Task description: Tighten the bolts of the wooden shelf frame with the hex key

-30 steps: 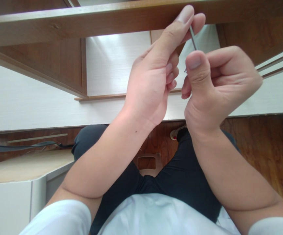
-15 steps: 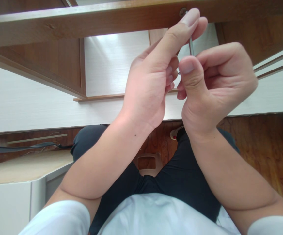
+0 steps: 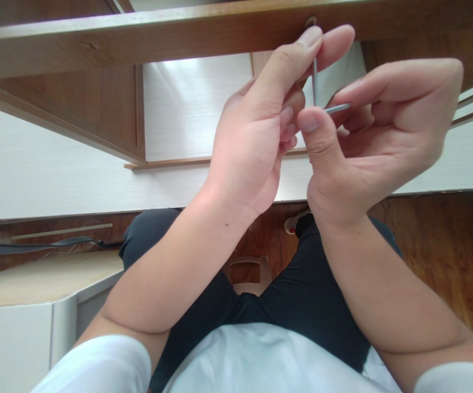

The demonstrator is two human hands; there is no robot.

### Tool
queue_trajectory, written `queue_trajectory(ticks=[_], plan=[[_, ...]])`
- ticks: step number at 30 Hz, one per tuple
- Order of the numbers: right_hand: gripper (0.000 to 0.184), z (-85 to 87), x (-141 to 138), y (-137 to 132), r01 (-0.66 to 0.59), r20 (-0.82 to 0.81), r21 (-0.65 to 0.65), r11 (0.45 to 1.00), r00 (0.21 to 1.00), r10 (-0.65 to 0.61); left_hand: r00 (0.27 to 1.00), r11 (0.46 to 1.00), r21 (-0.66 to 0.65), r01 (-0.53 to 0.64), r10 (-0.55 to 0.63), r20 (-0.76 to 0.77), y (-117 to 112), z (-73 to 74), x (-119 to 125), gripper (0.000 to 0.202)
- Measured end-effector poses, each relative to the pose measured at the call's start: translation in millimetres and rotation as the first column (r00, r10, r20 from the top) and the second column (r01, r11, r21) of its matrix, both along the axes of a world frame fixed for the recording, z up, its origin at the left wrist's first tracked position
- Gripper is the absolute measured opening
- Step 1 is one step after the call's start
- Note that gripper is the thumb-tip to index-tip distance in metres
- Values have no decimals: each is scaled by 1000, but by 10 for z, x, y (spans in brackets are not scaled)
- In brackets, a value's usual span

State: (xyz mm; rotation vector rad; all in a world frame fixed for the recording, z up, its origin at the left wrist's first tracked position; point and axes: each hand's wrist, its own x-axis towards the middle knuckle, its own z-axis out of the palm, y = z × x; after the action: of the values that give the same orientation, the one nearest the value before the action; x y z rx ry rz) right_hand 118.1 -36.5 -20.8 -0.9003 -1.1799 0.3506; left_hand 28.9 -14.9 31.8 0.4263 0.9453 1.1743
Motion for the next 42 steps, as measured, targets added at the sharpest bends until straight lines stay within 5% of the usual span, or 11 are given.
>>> queue_trajectory(ticks=[5,10,14,20,28,33,42], plan=[[30,-17,43,-47,-78,20,-115,990,997,81,1000,1000,18,-8,8,-9,1,1,19,13],[38,-65,122,71,-152,113,120,981,984,139,999,970,240,36,-36,-5,-4,-33,-2,29],[37,-78,178,150,-134,150,225,965,983,102,997,957,282,63,-71,19,2,-45,-22,36],[19,-3,235,107,-53,348,176,983,937,-12,999,992,119,36,-36,-2,10,-29,-10,15],[15,-32,134,123,-41,135,116,992,991,25,997,966,255,42,-56,45,30,-73,-21,30],[24,-81,96,98,-69,101,-5,998,992,70,990,997,59,-50,42,136,37,-79,-5,11],[27,-35,82,14,-102,92,-77,992,990,109,994,936,352,25,-61,92,11,-122,-38,33]])
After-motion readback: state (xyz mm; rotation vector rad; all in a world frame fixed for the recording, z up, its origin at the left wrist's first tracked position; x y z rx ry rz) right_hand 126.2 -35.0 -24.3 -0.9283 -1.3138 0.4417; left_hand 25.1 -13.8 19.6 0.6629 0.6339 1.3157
